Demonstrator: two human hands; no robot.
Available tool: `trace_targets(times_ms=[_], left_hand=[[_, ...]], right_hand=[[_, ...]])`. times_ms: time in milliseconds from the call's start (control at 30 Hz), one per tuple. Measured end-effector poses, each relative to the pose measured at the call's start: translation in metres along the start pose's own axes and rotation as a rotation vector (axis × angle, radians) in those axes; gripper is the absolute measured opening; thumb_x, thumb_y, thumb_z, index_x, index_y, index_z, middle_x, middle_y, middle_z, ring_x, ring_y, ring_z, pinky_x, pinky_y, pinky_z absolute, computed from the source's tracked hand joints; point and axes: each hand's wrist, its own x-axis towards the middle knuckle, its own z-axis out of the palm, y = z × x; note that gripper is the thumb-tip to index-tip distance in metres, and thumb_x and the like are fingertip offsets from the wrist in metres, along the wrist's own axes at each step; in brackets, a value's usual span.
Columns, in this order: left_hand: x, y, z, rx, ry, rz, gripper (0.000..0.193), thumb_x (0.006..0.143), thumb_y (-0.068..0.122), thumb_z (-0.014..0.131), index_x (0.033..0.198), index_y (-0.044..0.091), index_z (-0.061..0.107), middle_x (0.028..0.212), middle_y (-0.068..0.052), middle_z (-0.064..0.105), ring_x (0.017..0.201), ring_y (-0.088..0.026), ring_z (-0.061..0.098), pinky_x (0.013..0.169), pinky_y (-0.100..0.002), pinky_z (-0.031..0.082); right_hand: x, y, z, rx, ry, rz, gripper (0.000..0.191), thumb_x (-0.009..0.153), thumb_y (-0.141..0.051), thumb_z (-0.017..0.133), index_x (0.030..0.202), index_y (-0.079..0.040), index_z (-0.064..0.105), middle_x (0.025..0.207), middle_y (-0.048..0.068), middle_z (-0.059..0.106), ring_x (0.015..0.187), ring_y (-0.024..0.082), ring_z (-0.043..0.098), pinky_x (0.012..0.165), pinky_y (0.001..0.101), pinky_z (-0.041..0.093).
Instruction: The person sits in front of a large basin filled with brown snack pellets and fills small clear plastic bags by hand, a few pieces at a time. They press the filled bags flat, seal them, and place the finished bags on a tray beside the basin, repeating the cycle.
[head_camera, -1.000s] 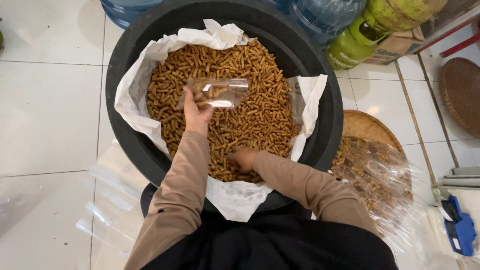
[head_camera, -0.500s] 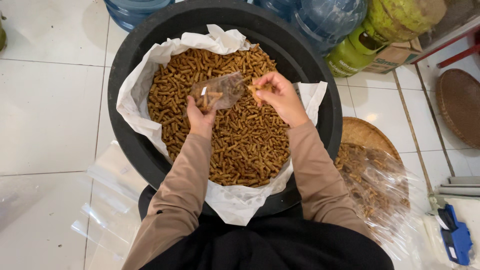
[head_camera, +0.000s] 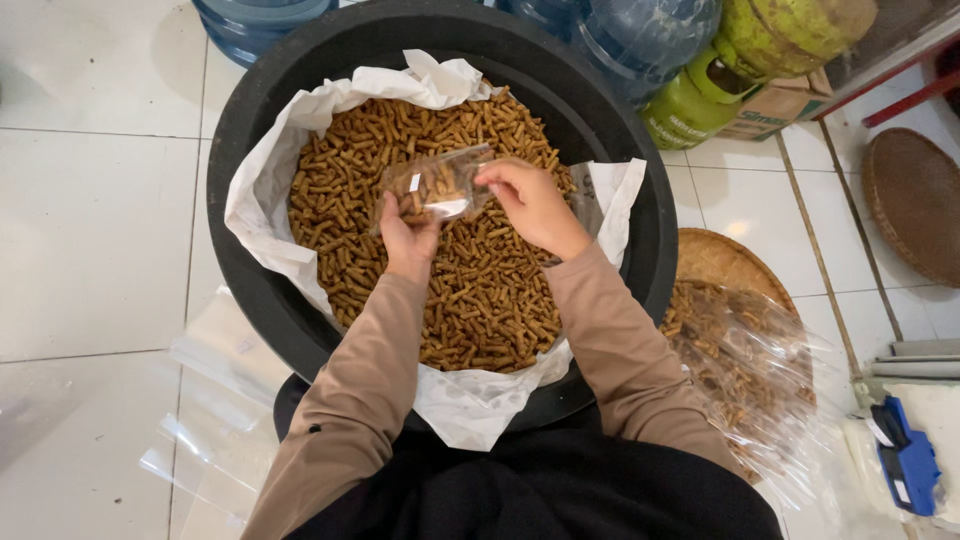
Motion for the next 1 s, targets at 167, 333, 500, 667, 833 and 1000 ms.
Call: trace_targets(times_ms=[167,333,500,667,833,1000], left_hand=[[-0.040,-0.028,0.007,0.460,-0.356,-0.221,0.041,0.108,0.037,0.052,0.137,0.009,0.056,0.138,-0.011,0.057,0.131,-0.029,0.053,0.111,-0.052,0.051],[-0.061,-0.056,-0.006,0.812,-0.398,-0.522,0.046,0.103,0.038,0.056,0.142,0.014,0.050,0.141,-0.010,0.060,0.134,-0.027,0.056,0.111,-0.052,0.048],[-0.045,-0.054,-0.028,1.152,-0.173,-0.386,0.055,0.100,0.037,0.058,0.146,0.010,0.046,0.149,-0.011,0.058,0.136,-0.024,0.054,0.111,-0.046,0.043],[-0.021,-0.029,-0.024,1.146,-0.086,-0.229,0.058,0.105,0.038,0.054,0.152,0.007,0.042,0.151,-0.009,0.055,0.138,-0.022,0.052,0.114,-0.040,0.041],[-0.020,-0.025,-0.016,1.192,-0.078,-0.138,0.056,0.107,0.036,0.051,0.153,0.006,0.041,0.146,-0.006,0.058,0.135,-0.020,0.054,0.112,-0.038,0.044],[-0.017,-0.023,-0.019,1.213,0.024,-0.090,0.048,0.106,0.033,0.055,0.147,0.010,0.047,0.140,-0.005,0.060,0.127,-0.018,0.059,0.109,-0.037,0.049]], right_hand=[[-0.041,-0.014,-0.014,-0.181,-0.044,-0.302,0.069,0.086,-0.011,0.083,0.147,-0.004,0.052,0.153,0.022,0.048,0.135,0.042,0.053,0.102,0.0424,0.051],[-0.087,-0.002,-0.057,-0.143,-0.086,0.088,0.082,0.084,-0.015,0.083,0.156,-0.015,0.044,0.168,0.017,0.032,0.140,0.035,0.051,0.097,0.0434,0.051],[-0.162,0.074,-0.146,-0.259,0.175,0.250,0.089,0.079,-0.011,0.086,0.156,-0.012,0.042,0.165,0.022,0.031,0.148,0.039,0.041,0.101,0.0410,0.049],[-0.247,0.173,-0.253,-0.592,0.472,0.438,0.092,0.074,-0.003,0.090,0.154,-0.010,0.047,0.159,0.029,0.037,0.146,0.043,0.039,0.120,0.0436,0.037],[-0.300,0.235,-0.265,-0.384,0.212,0.601,0.077,0.076,-0.002,0.085,0.146,-0.012,0.055,0.157,0.014,0.053,0.144,0.030,0.052,0.120,0.0384,0.045],[-0.344,0.248,-0.211,0.001,-0.101,0.532,0.083,0.075,0.002,0.082,0.150,-0.015,0.050,0.159,0.011,0.045,0.143,0.032,0.047,0.117,0.0414,0.040]])
